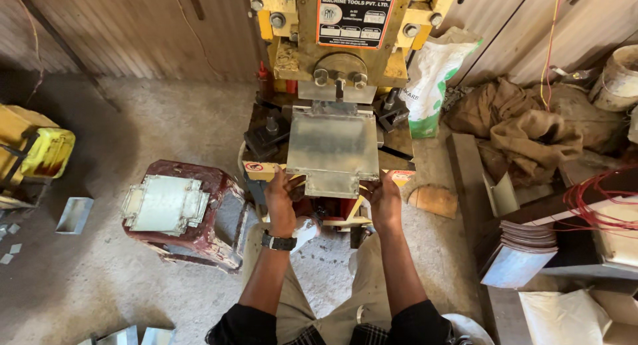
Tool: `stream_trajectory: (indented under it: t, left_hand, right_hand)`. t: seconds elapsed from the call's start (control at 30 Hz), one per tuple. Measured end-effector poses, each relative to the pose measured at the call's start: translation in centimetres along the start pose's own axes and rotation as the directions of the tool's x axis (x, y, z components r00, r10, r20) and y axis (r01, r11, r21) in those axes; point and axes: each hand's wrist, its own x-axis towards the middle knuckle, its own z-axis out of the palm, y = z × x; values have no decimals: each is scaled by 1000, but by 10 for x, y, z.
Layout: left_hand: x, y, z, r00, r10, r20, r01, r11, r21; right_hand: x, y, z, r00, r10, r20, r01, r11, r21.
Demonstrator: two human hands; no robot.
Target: The person sits on the floor in a workshop and repeatedly picks up rectangular metal sheets from a stack. They place each sheet into a yellow Foreman press machine, operate the lever to press the metal, and then remove the processed sheet to place it on a growing pile on the floor.
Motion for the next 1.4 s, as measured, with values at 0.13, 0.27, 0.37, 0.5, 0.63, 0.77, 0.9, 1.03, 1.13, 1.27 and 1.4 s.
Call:
stream_trajectory:
  t: [0.13,0.27,0.37,0.5,0.63,0.77,0.9,1.03,1.13,1.27,1.4]
  left_hand:
    - [-2,9,0,996,-9,90,11,1000,-26]
    - [0,4,-5,992,-31,122,40,997,-66]
    - [0,5,-6,990,-43,137,52,996,-68]
    - [-2,8,2,990,-17,139,10,999,52]
    - [-15,-9,17,946,47,322,-61,998,32]
    - [-34,-53,31,961,39,275,-26,998,-48]
    - [-25,-97,43,960,263,95,-266,964,18]
    - [-6,-101,52,969,158,191,-115,969,-218]
    - [10,-70,49,945,23,328,33,986,-163]
    - [23,-19,22,763,-289,578,342,940,19]
    - [27,-7,11,662,-479,577,498,856,139]
  right_hand:
    - [2,-1,-5,998,11,62,-13,999,41]
    - [5,2,-9,996,38,84,-42,998,48]
    - [5,3,-13,994,25,111,-34,996,80]
    - [2,-4,-4,988,36,149,-49,995,83]
    - [-4,-19,16,985,50,167,-50,999,-4]
    - [1,-12,13,989,81,120,-95,989,116]
    - [9,-2,-5,989,26,148,-46,990,136]
    - [5,-3,-25,982,-8,188,-36,971,234]
    - [-1,-18,-28,992,31,121,-61,967,248]
    - [-16,-39,-25,987,-81,142,34,951,308]
    - [-31,-50,-45,968,-51,245,4,982,190]
